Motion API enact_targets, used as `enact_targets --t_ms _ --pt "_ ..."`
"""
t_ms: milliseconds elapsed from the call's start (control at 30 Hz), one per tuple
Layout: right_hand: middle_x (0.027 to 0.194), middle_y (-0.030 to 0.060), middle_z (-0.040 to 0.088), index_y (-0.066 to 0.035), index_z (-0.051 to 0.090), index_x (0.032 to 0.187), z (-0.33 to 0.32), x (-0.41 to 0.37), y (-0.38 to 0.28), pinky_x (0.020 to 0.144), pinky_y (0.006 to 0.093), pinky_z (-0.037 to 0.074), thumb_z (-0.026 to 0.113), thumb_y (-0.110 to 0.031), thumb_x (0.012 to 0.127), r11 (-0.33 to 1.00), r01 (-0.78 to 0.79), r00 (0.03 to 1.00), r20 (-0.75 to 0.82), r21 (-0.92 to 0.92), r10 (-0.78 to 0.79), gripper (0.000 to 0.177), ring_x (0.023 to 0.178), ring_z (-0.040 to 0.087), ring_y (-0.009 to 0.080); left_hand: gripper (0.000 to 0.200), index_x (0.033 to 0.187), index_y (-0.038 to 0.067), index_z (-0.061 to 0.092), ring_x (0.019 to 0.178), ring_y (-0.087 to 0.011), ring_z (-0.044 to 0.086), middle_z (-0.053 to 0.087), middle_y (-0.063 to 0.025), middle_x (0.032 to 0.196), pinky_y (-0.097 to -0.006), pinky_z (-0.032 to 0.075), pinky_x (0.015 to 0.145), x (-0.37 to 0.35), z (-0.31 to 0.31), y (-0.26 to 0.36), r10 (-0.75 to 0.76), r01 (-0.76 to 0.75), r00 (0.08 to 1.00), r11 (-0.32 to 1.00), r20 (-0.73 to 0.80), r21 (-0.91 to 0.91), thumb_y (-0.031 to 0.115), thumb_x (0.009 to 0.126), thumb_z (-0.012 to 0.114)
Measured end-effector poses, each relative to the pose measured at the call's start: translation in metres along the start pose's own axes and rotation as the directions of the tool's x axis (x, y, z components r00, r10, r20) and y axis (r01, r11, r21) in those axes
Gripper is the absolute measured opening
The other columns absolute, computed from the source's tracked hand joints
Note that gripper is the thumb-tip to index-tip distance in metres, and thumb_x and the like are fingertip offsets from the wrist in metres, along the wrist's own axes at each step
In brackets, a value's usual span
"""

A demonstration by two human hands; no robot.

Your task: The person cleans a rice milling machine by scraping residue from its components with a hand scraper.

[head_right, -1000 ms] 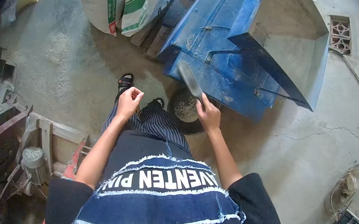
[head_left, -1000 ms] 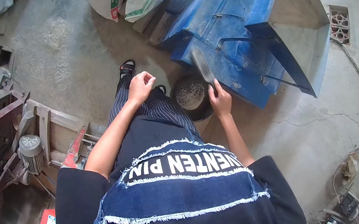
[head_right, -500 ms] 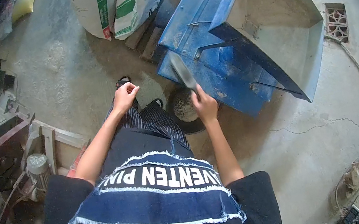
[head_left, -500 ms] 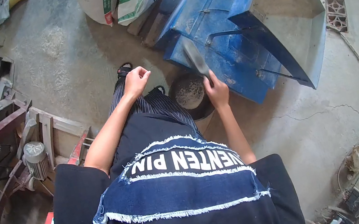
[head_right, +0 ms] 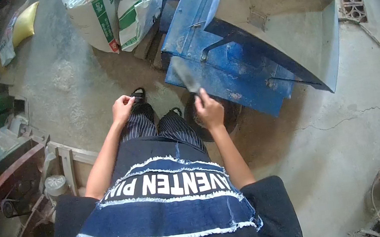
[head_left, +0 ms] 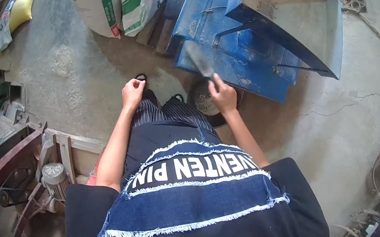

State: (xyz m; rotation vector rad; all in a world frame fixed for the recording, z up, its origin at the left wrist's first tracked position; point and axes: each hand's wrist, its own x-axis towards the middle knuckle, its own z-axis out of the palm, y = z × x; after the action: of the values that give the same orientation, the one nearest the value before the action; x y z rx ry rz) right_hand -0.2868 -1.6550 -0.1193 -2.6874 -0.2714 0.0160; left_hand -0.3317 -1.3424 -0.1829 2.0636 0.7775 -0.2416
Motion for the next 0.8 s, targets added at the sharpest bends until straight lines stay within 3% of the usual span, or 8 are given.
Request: enact_targets --t_ms 100,267,300,367,433,567,700,800 --pt "0.069 0.0182 0.064 -0.010 0.062 0.113 -0.012 -0.020 0.000 0.053 0.0426 0.048 0.058 -0.027 0.086 1.000 0.025 0.997 0.073 -0.001 -0.025 0.032 0.059 0.063 0.0328 0.025 0.084 0.003 0.067 0.070 -0.0204 0.064 0.067 -0.0108 0.075 -0.0336 0.050 0.067 -0.001 -0.001 0.003 0.020 -0.020 0.999 1.000 0.041 0.010 0.028 0.081 0.066" --pt "0.071 0.0185 0.064 -0.008 0.065 0.110 -0.024 -0.035 0.039 0.053 0.0434 0.048 0.058 -0.027 0.086 0.976 -0.216 0.948 -0.230 0.036 0.218 0.032 0.061 0.064 0.0342 0.027 0.082 0.002 0.067 0.071 -0.0210 0.064 0.067 -0.0128 0.077 -0.0340 0.049 0.067 -0.007 -0.004 -0.008 0.067 -0.082 0.988 0.991 0.137 0.106 0.029 0.081 0.066" --pt "0.068 0.0184 0.064 -0.010 0.064 0.112 -0.020 -0.032 0.028 0.054 0.0441 0.048 0.058 -0.028 0.086 0.951 -0.309 0.945 -0.107 0.024 0.309 0.032 0.061 0.063 0.0352 0.028 0.082 0.001 0.067 0.071 -0.0208 0.065 0.068 -0.0131 0.077 -0.0340 0.049 0.067 -0.003 -0.003 -0.013 0.045 -0.060 0.989 0.993 0.140 0.106 0.029 0.081 0.066" --pt "0.065 0.0180 0.062 -0.011 0.062 0.113 -0.005 -0.023 0.003 0.054 0.0441 0.048 0.057 -0.029 0.086 0.993 -0.115 0.990 -0.081 0.021 0.116 0.032 0.059 0.062 0.0347 0.028 0.083 0.002 0.067 0.071 -0.0194 0.065 0.068 -0.0113 0.077 -0.0332 0.049 0.067 0.009 0.003 -0.029 -0.006 -0.004 0.990 0.998 0.144 0.068 0.030 0.081 0.066" --pt "0.070 0.0190 0.063 -0.012 0.062 0.113 0.002 -0.028 -0.018 0.058 0.0436 0.049 0.060 -0.028 0.084 0.994 -0.109 0.993 0.053 0.014 0.109 0.033 0.064 0.064 0.0350 0.027 0.083 0.003 0.068 0.070 -0.0175 0.064 0.068 -0.0085 0.076 -0.0319 0.048 0.066 0.017 0.003 -0.037 -0.146 0.154 0.972 0.988 0.182 -0.032 0.030 0.081 0.065" --pt "0.065 0.0176 0.063 -0.011 0.062 0.113 -0.007 -0.049 -0.003 0.054 0.0441 0.049 0.058 -0.028 0.086 0.984 -0.165 0.974 -0.146 0.065 0.173 0.033 0.058 0.062 0.0344 0.032 0.082 0.001 0.068 0.069 -0.0159 0.064 0.069 -0.0081 0.075 -0.0312 0.048 0.067 0.021 0.003 -0.061 -0.130 0.109 0.923 0.991 0.361 0.079 0.033 0.082 0.064" --pt "0.066 0.0181 0.063 -0.009 0.063 0.113 -0.010 -0.037 -0.014 0.054 0.0438 0.049 0.056 -0.028 0.087 0.952 -0.301 0.941 -0.143 0.060 0.306 0.033 0.060 0.064 0.0340 0.030 0.082 0.001 0.068 0.068 -0.0145 0.063 0.068 -0.0067 0.075 -0.0303 0.049 0.066 0.031 -0.006 -0.085 -0.195 0.161 0.915 0.979 0.355 0.123 0.031 0.082 0.064" --pt "0.069 0.0182 0.065 -0.006 0.062 0.114 0.006 0.006 -0.051 0.056 0.0442 0.050 0.056 -0.028 0.087 0.975 -0.222 0.966 -0.127 0.027 0.223 0.035 0.062 0.064 0.0348 0.028 0.085 0.001 0.067 0.068 -0.0128 0.058 0.066 -0.0056 0.077 -0.0269 0.045 0.064 0.040 -0.022 -0.059 -0.177 0.235 0.927 0.962 0.330 -0.142 0.028 0.086 0.061"
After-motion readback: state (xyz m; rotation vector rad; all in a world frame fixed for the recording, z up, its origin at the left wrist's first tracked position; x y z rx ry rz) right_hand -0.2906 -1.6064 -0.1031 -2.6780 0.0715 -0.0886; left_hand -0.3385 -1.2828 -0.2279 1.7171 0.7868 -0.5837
